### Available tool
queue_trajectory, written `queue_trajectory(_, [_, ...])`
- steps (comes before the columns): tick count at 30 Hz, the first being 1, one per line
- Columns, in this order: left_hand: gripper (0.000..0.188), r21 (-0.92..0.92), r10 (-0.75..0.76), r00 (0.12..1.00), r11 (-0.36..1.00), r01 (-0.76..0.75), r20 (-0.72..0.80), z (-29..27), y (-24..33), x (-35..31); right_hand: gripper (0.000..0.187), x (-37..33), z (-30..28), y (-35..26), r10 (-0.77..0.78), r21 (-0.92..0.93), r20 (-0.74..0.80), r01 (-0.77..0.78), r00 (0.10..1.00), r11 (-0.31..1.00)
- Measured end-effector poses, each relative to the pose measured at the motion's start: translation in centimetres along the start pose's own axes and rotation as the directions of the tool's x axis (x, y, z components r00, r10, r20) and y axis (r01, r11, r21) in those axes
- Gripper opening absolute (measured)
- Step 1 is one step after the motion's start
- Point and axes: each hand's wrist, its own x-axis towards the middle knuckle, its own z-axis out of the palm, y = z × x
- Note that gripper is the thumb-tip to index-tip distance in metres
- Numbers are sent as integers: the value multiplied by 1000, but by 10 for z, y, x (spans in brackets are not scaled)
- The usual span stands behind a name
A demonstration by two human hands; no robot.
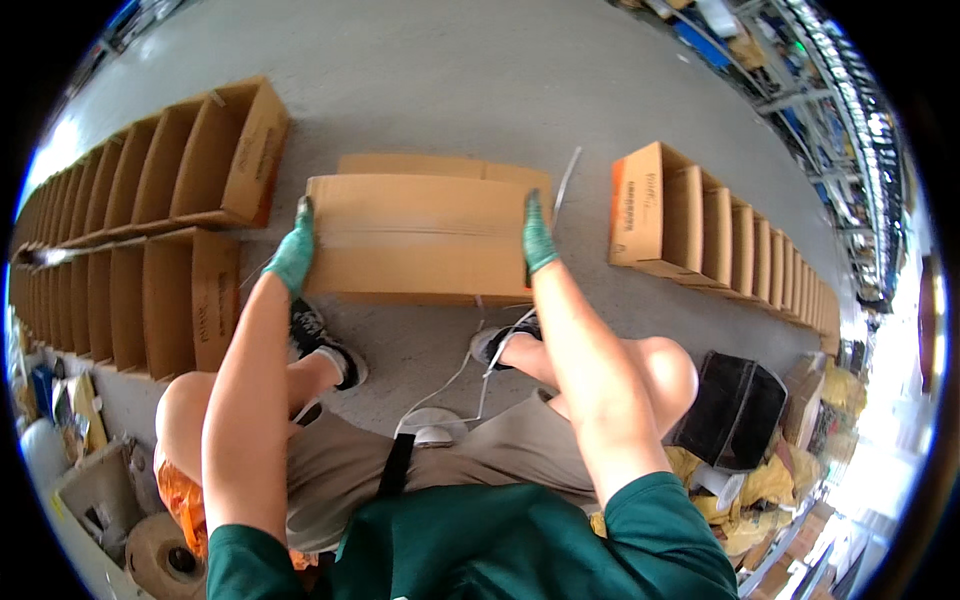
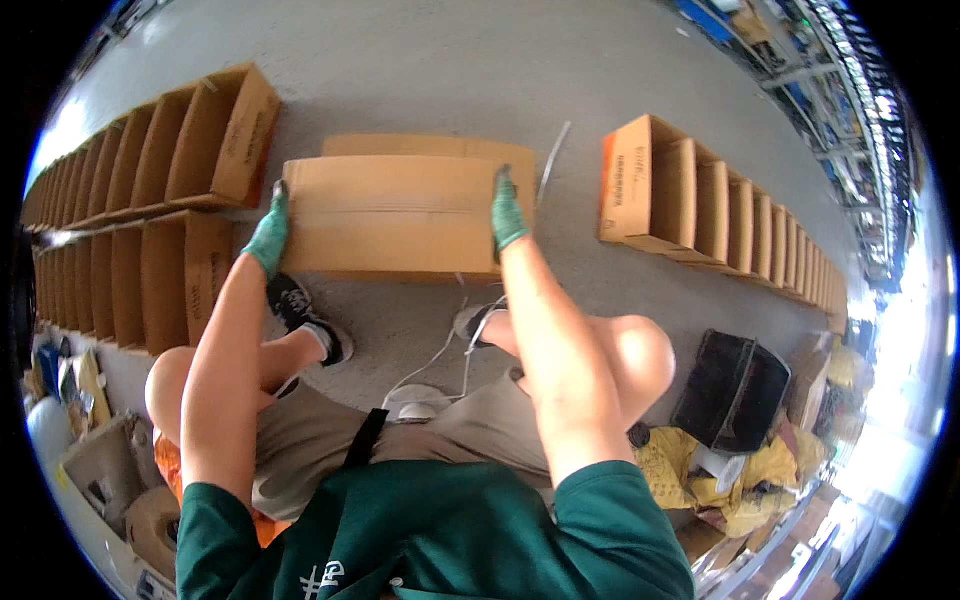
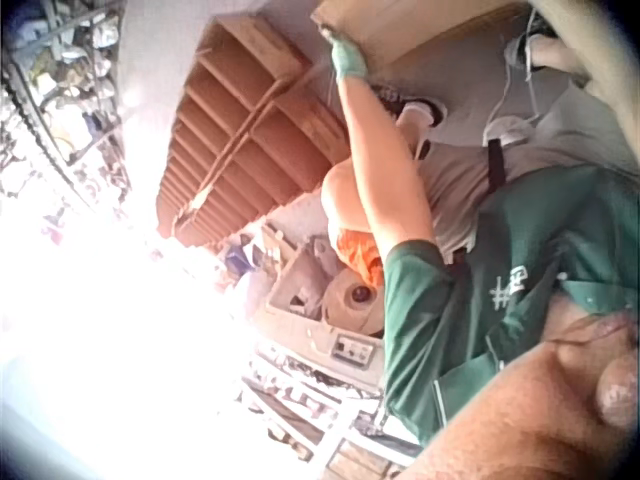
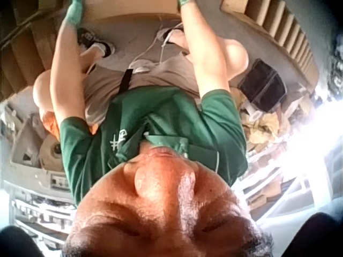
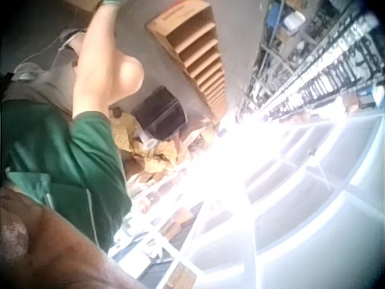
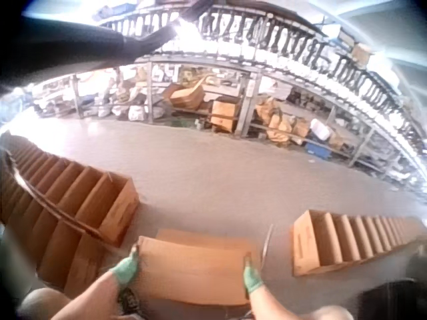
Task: The person sits on the floor and repeatedly tapes cardboard boxes using a handheld tape dispenser. They fold the flaps of each box, apply tape to seal it, and then move the finished box aside to process the next one from a nearby stack.
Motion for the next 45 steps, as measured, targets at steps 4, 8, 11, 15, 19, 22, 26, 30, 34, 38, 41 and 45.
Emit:
queue_trajectory(4, [95,-44,180,977,982,-186,-114,-43,38,-43,93,-54,70,-88,-64,393,292,-59,954,918])
queue_trajectory(8, [99,-200,354,931,909,-366,-93,-47,104,-104,77,-62,31,-176,-125,340,144,69,982,938])
queue_trajectory(11, [93,-137,587,810,802,-581,6,-39,135,-130,64,-71,-5,-224,24,151,208,-56,978,987])
queue_trajectory(15, [77,-198,807,591,582,-789,19,1,167,-120,52,-117,-55,-278,-46,-65,269,66,962,996])
queue_trajectory(19, [62,-203,862,476,442,-874,-172,51,205,-96,52,-128,-98,-293,-468,-190,236,512,852,837])
queue_trajectory(22, [60,-33,843,538,537,-843,1,71,216,-87,48,-134,-116,-287,-568,-412,161,578,807,704])
queue_trajectory(26, [57,315,781,607,544,-778,149,67,181,-85,47,-108,-114,-234,-516,-846,-67,226,854,483])
queue_trajectory(30, [55,208,591,777,749,-629,218,60,135,-61,52,-52,-143,-104,-250,-957,-122,-47,961,285])
queue_trajectory(34, [55,307,392,897,844,-439,202,38,82,-45,82,-38,-118,-46,-23,-951,-214,-203,977,235])
queue_trajectory(38, [56,370,301,937,862,-347,178,23,43,-26,79,-42,-101,-66,-120,-942,-270,-236,955,240])
queue_trajectory(41, [54,421,280,937,839,-345,211,21,15,4,58,-46,-100,-95,-251,-960,-222,-167,942,223])
queue_trajectory(45, [48,274,329,903,874,-402,275,10,-55,55,32,-6,-35,-125,-102,-983,-40,-21,994,183])
